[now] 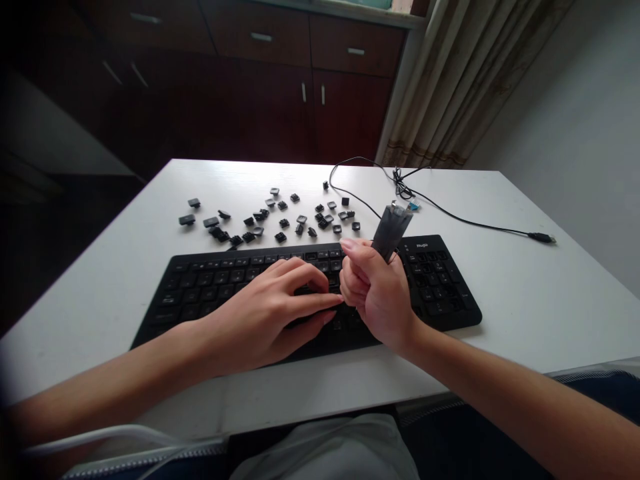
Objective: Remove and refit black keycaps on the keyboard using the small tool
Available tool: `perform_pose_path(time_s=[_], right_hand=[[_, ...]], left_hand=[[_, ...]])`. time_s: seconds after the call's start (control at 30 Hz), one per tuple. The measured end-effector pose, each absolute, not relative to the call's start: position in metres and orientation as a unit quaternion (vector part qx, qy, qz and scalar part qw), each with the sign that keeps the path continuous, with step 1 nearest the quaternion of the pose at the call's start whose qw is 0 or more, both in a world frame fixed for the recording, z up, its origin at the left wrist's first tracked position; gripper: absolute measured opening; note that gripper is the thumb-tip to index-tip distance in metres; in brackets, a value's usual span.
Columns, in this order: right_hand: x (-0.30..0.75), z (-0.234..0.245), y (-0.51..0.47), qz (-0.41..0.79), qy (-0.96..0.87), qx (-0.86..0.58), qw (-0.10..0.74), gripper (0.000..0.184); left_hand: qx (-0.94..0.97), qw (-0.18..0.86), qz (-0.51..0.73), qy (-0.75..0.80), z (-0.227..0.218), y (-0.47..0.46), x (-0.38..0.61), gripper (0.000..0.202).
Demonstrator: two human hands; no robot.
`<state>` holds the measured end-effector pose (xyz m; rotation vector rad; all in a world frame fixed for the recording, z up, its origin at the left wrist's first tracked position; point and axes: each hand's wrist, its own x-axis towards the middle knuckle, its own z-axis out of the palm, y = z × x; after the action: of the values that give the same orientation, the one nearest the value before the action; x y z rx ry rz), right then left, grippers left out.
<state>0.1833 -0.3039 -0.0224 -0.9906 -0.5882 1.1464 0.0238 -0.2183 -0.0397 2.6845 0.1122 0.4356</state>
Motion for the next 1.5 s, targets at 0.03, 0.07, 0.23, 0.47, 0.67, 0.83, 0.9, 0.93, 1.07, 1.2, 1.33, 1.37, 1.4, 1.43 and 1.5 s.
perform_pose_path(time_s=[0.03, 0.07, 0.23, 0.47, 0.67, 0.83, 0.9, 0.93, 1.07, 1.2, 1.33, 1.37, 1.4, 1.43, 1.5], right_hand=[[0.184, -0.023, -0.304, 0.508, -0.269, -0.440, 0.690, 0.050], [0.184, -0.024, -0.303, 0.503, -0.273, -0.438, 0.693, 0.050], [0.179, -0.027, -0.298, 0.475, -0.298, -0.446, 0.698, 0.047], [0.174, -0.026, -0.299, 0.476, -0.351, -0.458, 0.664, 0.046], [0.181, -0.021, -0.304, 0.546, -0.322, -0.388, 0.669, 0.048], [0.182, -0.022, -0.299, 0.575, -0.355, -0.396, 0.621, 0.047], [0.183, -0.022, -0.298, 0.586, -0.371, -0.407, 0.594, 0.046], [0.183, -0.022, -0.298, 0.589, -0.378, -0.410, 0.585, 0.045], [0.186, -0.021, -0.301, 0.598, -0.382, -0.393, 0.585, 0.045], [0.191, -0.021, -0.301, 0.626, -0.360, -0.349, 0.598, 0.045], [0.194, -0.022, -0.301, 0.627, -0.358, -0.345, 0.600, 0.045], [0.194, -0.023, -0.302, 0.627, -0.355, -0.342, 0.603, 0.045], [0.194, -0.024, -0.302, 0.626, -0.351, -0.337, 0.609, 0.045], [0.194, -0.024, -0.303, 0.624, -0.348, -0.332, 0.616, 0.045], [0.193, -0.026, -0.304, 0.615, -0.346, -0.324, 0.631, 0.046]], left_hand=[[0.964, 0.208, 0.158, 0.039, -0.039, -0.218, 0.024, 0.028], [0.964, 0.207, 0.160, 0.038, -0.039, -0.218, 0.024, 0.027], [0.967, 0.198, 0.157, 0.042, -0.038, -0.218, 0.024, 0.027], [0.971, 0.125, 0.204, 0.005, -0.041, -0.221, 0.023, 0.025], [0.968, 0.032, 0.234, -0.087, -0.038, -0.228, 0.017, 0.019], [0.957, 0.014, 0.251, -0.142, -0.040, -0.232, 0.012, 0.018], [0.960, 0.016, 0.242, -0.139, -0.042, -0.233, 0.012, 0.017], [0.961, 0.018, 0.239, -0.139, -0.043, -0.234, 0.012, 0.018], [0.959, 0.035, 0.244, -0.141, -0.044, -0.233, 0.016, 0.019], [0.963, 0.059, 0.225, -0.133, -0.044, -0.232, 0.018, 0.022], [0.962, 0.090, 0.222, -0.131, -0.044, -0.230, 0.018, 0.021], [0.961, 0.100, 0.224, -0.129, -0.044, -0.229, 0.018, 0.021], [0.960, 0.111, 0.227, -0.123, -0.043, -0.228, 0.019, 0.020], [0.959, 0.122, 0.230, -0.112, -0.043, -0.228, 0.020, 0.020], [0.958, 0.133, 0.242, -0.073, -0.043, -0.228, 0.022, 0.018]])
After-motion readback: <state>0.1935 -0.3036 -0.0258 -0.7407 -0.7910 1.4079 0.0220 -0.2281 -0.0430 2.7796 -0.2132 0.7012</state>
